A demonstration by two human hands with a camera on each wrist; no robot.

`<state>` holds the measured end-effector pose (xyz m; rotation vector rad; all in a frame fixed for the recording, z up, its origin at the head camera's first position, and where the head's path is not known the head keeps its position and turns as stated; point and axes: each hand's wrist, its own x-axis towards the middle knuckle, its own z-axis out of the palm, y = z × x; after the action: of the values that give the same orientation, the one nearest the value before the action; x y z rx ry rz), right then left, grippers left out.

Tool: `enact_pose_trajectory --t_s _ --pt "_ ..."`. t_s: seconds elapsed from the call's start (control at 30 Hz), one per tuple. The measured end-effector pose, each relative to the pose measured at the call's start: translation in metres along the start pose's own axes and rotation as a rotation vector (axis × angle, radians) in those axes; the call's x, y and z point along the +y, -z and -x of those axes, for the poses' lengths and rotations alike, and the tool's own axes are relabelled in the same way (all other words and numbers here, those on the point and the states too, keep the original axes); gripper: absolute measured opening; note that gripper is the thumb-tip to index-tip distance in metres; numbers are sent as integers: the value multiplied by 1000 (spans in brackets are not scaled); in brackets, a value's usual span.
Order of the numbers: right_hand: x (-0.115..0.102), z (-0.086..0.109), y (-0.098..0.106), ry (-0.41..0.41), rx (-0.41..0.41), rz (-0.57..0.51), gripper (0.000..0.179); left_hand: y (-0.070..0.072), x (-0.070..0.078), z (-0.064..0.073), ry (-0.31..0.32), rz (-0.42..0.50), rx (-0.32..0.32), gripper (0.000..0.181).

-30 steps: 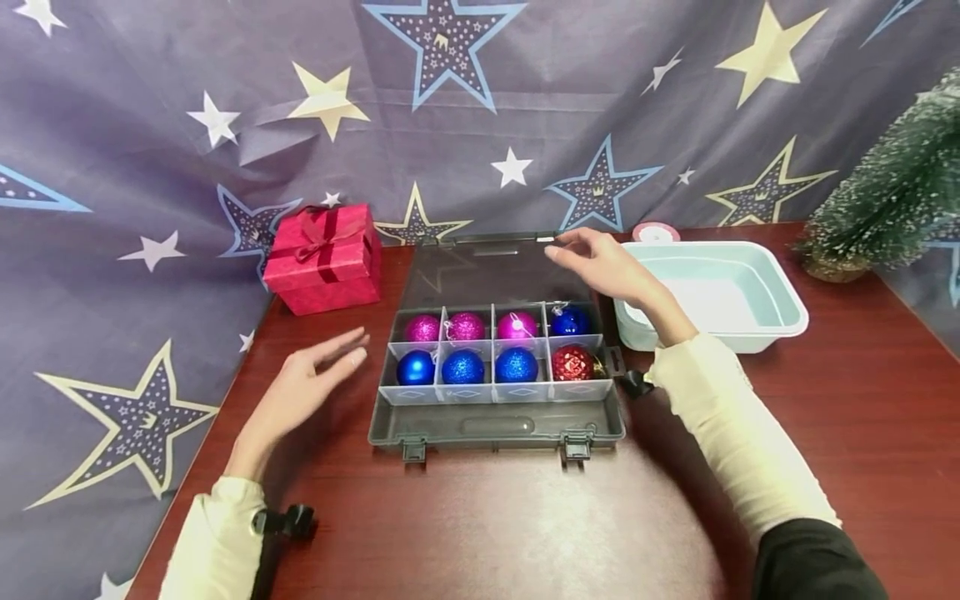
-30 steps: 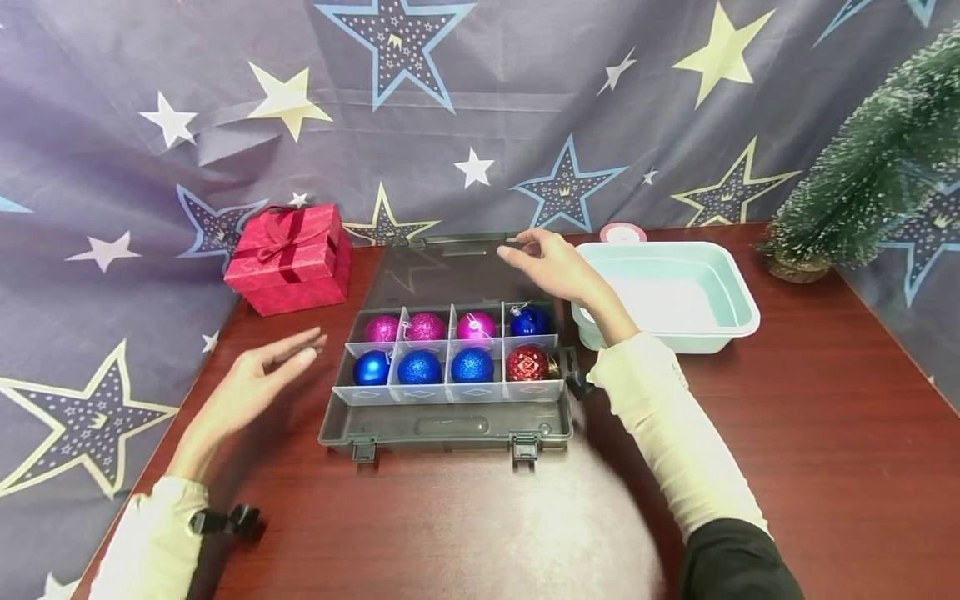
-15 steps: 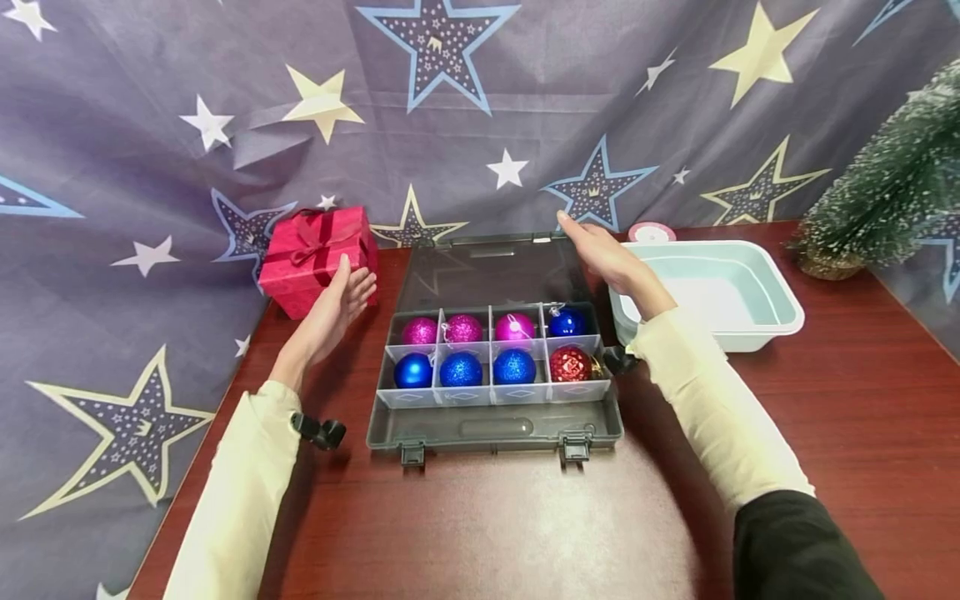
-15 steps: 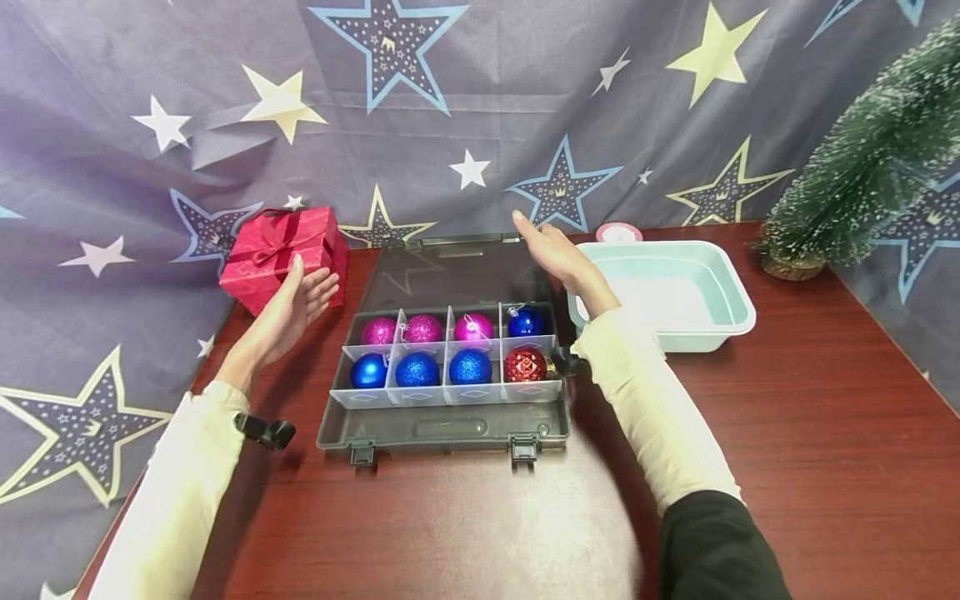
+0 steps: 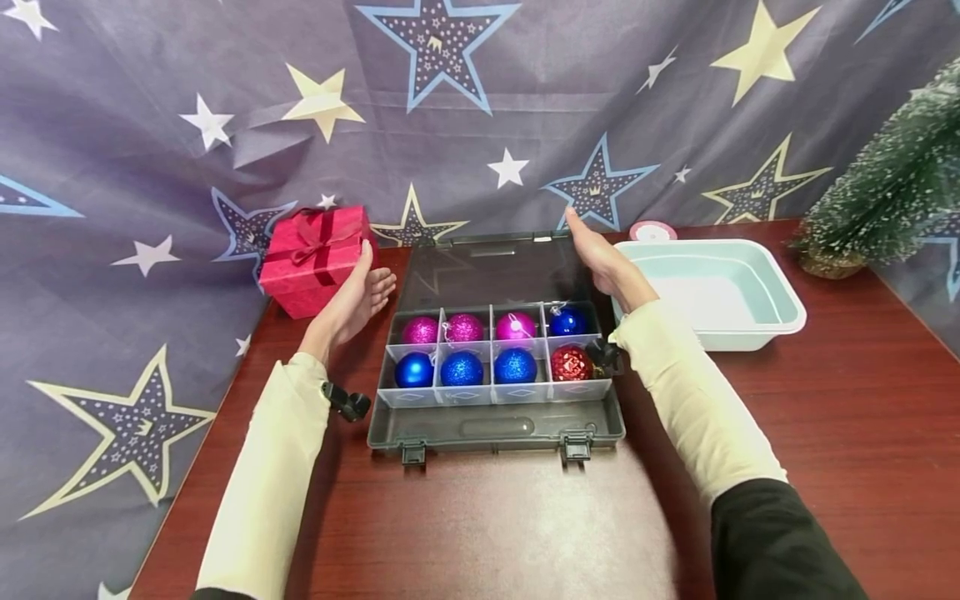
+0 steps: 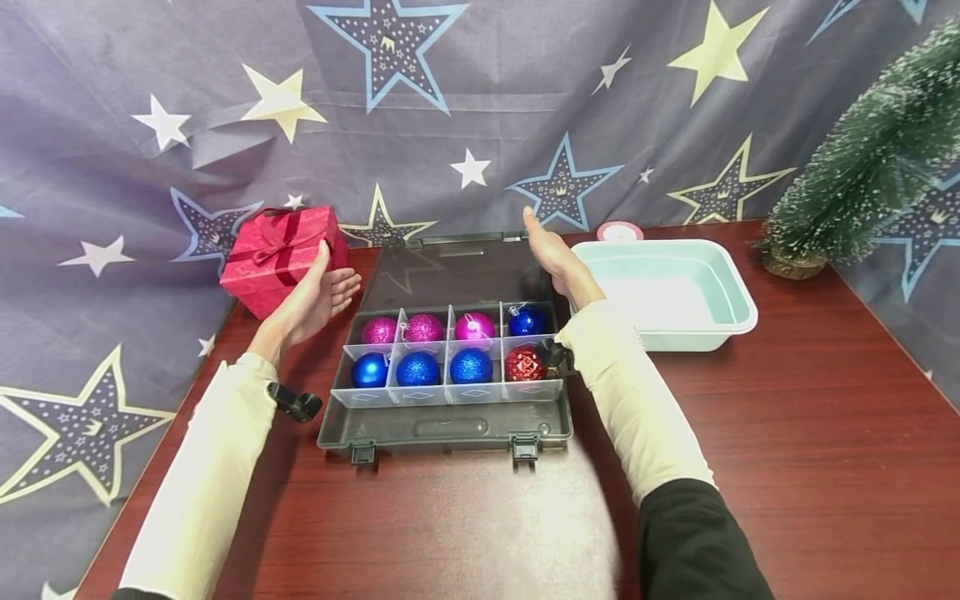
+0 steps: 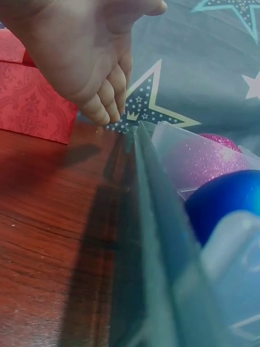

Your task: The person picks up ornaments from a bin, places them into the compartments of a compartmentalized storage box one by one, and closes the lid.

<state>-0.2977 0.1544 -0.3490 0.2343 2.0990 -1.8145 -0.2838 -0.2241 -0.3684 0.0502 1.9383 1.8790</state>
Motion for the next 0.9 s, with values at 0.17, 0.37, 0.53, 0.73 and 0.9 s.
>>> enact_pose_trajectory --t_s 0.17,0.37,0.53,0.73,0.9 --pt "5 -5 -1 -26 -21 -71 90 -2 -2 -5 40 -7 11 106" --pt "9 -8 1 -46 -44 -142 99 -1 -3 -7 64 7 7 107" --pt "5 -4 -1 -81 -57 -173 96 1 -5 -8 59 18 -4 108" --pt "5 -7 -2 -89 -49 -202 91 3 -7 -9 43 23 0 107" --pt "6 -11 0 -86 -48 -267 85 4 -7 -11 38 38 11 106"
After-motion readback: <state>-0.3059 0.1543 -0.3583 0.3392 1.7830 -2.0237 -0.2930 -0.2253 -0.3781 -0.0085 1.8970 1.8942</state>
